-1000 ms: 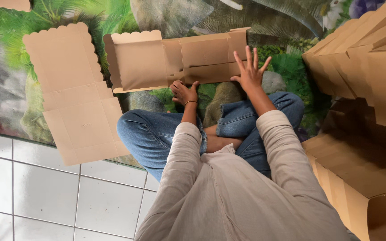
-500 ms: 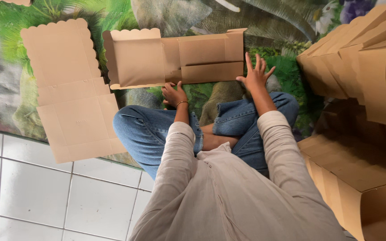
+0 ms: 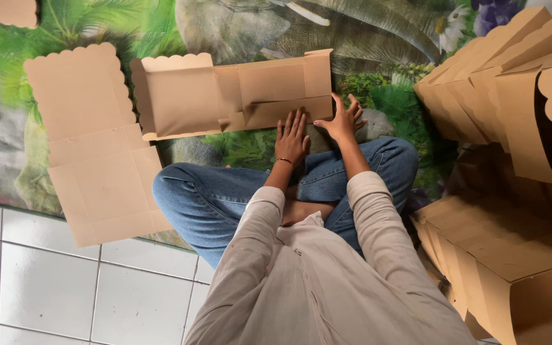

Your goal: The person sits cross-legged on the floor and assembles a flat cardboard box by folding its sides and tucking the flaps into place. The person handles the box by hand, folding and securing the edges to form a three-dimensional container.

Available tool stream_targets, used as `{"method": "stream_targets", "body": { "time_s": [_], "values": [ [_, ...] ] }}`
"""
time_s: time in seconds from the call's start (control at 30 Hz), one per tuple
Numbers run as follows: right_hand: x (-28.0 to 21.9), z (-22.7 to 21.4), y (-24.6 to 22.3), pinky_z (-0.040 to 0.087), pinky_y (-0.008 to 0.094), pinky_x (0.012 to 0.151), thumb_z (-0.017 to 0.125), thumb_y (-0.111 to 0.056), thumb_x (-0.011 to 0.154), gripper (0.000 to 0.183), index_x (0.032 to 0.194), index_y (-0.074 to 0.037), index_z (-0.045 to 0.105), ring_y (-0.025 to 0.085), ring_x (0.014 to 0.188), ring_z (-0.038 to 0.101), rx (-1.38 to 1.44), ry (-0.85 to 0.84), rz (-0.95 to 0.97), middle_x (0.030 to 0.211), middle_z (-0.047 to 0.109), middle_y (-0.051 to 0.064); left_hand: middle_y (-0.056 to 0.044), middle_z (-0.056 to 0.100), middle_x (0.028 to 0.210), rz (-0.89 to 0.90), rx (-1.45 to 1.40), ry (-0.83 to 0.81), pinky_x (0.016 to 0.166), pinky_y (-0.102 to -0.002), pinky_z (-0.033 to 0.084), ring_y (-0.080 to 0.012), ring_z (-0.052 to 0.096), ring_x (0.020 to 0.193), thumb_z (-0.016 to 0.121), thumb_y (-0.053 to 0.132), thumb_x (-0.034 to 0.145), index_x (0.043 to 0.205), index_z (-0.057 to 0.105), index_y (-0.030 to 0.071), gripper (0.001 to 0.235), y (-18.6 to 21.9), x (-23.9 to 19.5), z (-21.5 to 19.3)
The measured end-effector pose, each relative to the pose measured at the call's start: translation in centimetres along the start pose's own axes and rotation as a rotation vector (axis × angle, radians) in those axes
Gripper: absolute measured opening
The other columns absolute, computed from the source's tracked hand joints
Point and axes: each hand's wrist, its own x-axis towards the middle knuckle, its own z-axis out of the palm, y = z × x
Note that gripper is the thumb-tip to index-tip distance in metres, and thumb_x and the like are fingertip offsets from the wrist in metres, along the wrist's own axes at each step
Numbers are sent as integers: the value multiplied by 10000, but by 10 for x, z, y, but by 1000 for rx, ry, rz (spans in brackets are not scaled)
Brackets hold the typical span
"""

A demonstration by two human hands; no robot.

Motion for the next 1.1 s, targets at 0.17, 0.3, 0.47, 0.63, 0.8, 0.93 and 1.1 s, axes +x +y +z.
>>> {"method": "stream_targets", "body": {
  "time_s": [0.17, 0.3, 0.47, 0.63, 0.8, 0.93, 1.1],
  "values": [
    [34, 22, 25, 327, 710, 933, 843, -359, 788, 787, 1436, -351, 395, 406, 1309, 176, -50, 4, 2, 1460, 142, 94, 47, 120, 1653, -127, 57, 6, 1204, -540, 89, -266, 81, 1518, 349, 486, 1025, 1580, 175, 284, 616, -6, 38, 15],
    [36, 15, 22, 321, 602, 909, 812, -345, 839, 804, 1471, -354, 315, 363, 1225, 254, -168, -4, -23, 1403, 204, 90, 74, -37, 1664, -200, 38, -220, 1188, -626, 20, -307, -54, 1521, 344, 595, 1039, 1599, 25, 349, 689, -22, 58, 16],
    [21, -12, 9, 327, 566, 883, 785, -325, 873, 921, 1558, -338, 170, 348, 1193, 302, -283, -3, -150, 1363, 272, 114, 29, -24, 1662, -227, 45, -304, 1193, -630, 29, -303, -55, 1519, 404, 625, 990, 1582, 76, 332, 738, -36, 66, 6],
    [25, -4, 11, 151, 670, 1057, 744, -176, 901, 979, 1598, -317, 70, 388, 1404, 167, -352, -74, -302, 1559, 162, 141, -10, 390, 1444, -120, 92, -55, 1150, -628, 151, -278, 269, 1396, 444, 361, 984, 1361, 459, 289, 384, -43, 68, 20],
    [37, 23, 41, 192, 662, 1073, 748, -253, 841, 495, 1280, -206, 523, 254, 1232, 461, -212, 52, -531, 1155, 514, 42, 96, 434, 994, -104, -70, 33, 952, -393, 292, -114, 477, 941, 827, 359, 717, 1271, 379, 269, 719, -44, 66, -6],
    [-1, 49, 35, 304, 521, 1015, 819, -266, 725, 215, 808, -211, 628, 204, 1166, 508, -286, 260, -733, 1127, 530, -38, 66, 389, 855, -26, -145, 237, 888, -385, 338, -148, 470, 865, 671, 379, 806, 853, 451, 236, 266, -49, 5, -36],
    [-85, 78, 19, 540, 364, 769, 705, -217, 827, 164, 958, -312, 732, 232, 882, 678, -50, 23, -683, 899, 652, -30, -73, 273, 1252, -640, -748, 420, 1116, -432, 280, -347, 284, 1269, 891, 415, 686, 1105, 393, 148, 703, -17, -80, -91]
  ]
}}
